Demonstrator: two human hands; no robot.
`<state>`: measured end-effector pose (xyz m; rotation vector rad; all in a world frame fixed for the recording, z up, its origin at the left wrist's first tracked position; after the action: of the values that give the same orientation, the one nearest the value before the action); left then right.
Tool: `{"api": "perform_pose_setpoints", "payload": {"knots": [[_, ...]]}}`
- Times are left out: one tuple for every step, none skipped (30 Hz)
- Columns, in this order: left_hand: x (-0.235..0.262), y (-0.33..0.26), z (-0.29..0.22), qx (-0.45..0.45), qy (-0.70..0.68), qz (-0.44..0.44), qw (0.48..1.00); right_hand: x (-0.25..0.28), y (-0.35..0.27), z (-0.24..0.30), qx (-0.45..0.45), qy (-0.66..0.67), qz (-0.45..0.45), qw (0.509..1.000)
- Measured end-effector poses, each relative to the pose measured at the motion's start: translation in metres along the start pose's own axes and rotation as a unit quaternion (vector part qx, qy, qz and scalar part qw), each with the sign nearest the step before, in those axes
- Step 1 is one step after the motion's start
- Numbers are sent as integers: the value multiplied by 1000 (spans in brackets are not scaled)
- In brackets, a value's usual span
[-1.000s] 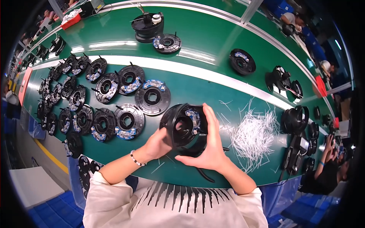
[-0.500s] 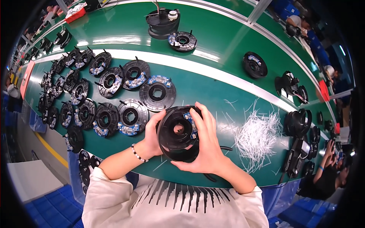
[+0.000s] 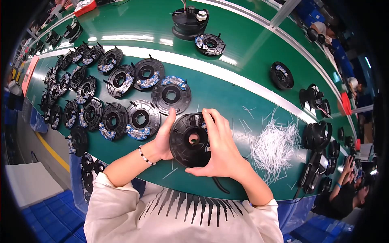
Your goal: Trimming excess plastic from circular lighting fixture housings using pliers on an assembly line.
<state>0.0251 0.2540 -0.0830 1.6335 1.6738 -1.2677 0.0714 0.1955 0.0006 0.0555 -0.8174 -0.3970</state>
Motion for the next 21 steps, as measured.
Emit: {"api": "perform_pose_setpoints", "payload": {"knots": [[4, -1, 2, 1, 3, 0, 1000, 1, 0, -1, 0, 0, -3, 1000], [6, -1, 3, -9, -30, 26, 999, 2, 0, -1, 4, 1, -9, 1000], [5, -2, 2, -18, -61, 52, 997, 2, -1, -1, 6, 1, -16, 1000], [3, -2, 4, -15, -57, 53, 997, 0, -2, -1, 5, 0, -21, 1000], [1, -1, -1, -44, -74, 47, 995, 2, -4, 2, 11, -10, -62, 998], [-2, 1, -4, -74, -92, 41, 992, 4, -8, 3, 17, -21, -102, 994], [-8, 0, -6, -70, -104, -3, 992, 0, -11, 2, 17, -24, -106, 994], [-12, 3, -7, -68, -100, 1, 993, 1, -16, 1, 9, -18, -152, 988], [-13, 4, -6, -62, -81, -6, 995, 5, -22, -2, 3, -10, -198, 980], [-16, 5, -6, -56, -60, -13, 996, 7, -24, -5, 5, -12, -202, 979], [-21, 10, -9, -61, -28, -28, 997, 13, -26, -7, 19, -20, -216, 976], [-29, 18, -10, -43, -33, -41, 998, 18, -30, -10, 30, -28, -232, 972], [-36, 28, -15, -27, -38, -53, 998, 23, -33, -13, 30, -38, -234, 971], [-31, 46, -22, -23, -13, -43, 999, 27, -39, -16, 35, -65, -256, 964], [-40, 61, -32, -22, -10, -68, 997, 30, -46, -16, 27, -93, -267, 959], [-45, 78, -42, -20, 15, -65, 998, 34, -57, -12, 21, -123, -278, 953], [-44, 102, -51, -42, 37, -68, 996, 34, -67, -12, 10, -122, -267, 956], [-42, 125, -58, -37, 62, -69, 995, 30, -74, -10, 14, -124, -225, 966], [-52, 143, -63, -34, 104, -85, 990, 26, -84, -11, -10, -131, -174, 976], [-50, 172, -64, -35, 132, -89, 987, 20, -95, -15, -40, -142, -125, 981], [-48, 199, -65, -29, 153, -75, 985, 18, -105, -19, -64, -143, -111, 981]]}}
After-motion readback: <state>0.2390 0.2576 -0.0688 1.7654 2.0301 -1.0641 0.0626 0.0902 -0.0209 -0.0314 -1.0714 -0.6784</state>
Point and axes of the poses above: each hand's wrist, its own y-axis towards the middle knuckle, its own x-axis out of the back of the hand, z = x × y, the point moved 8 cm from there along y, towards the middle knuckle, and after that the axes turned 1 degree about y, right-handed, at the moved point
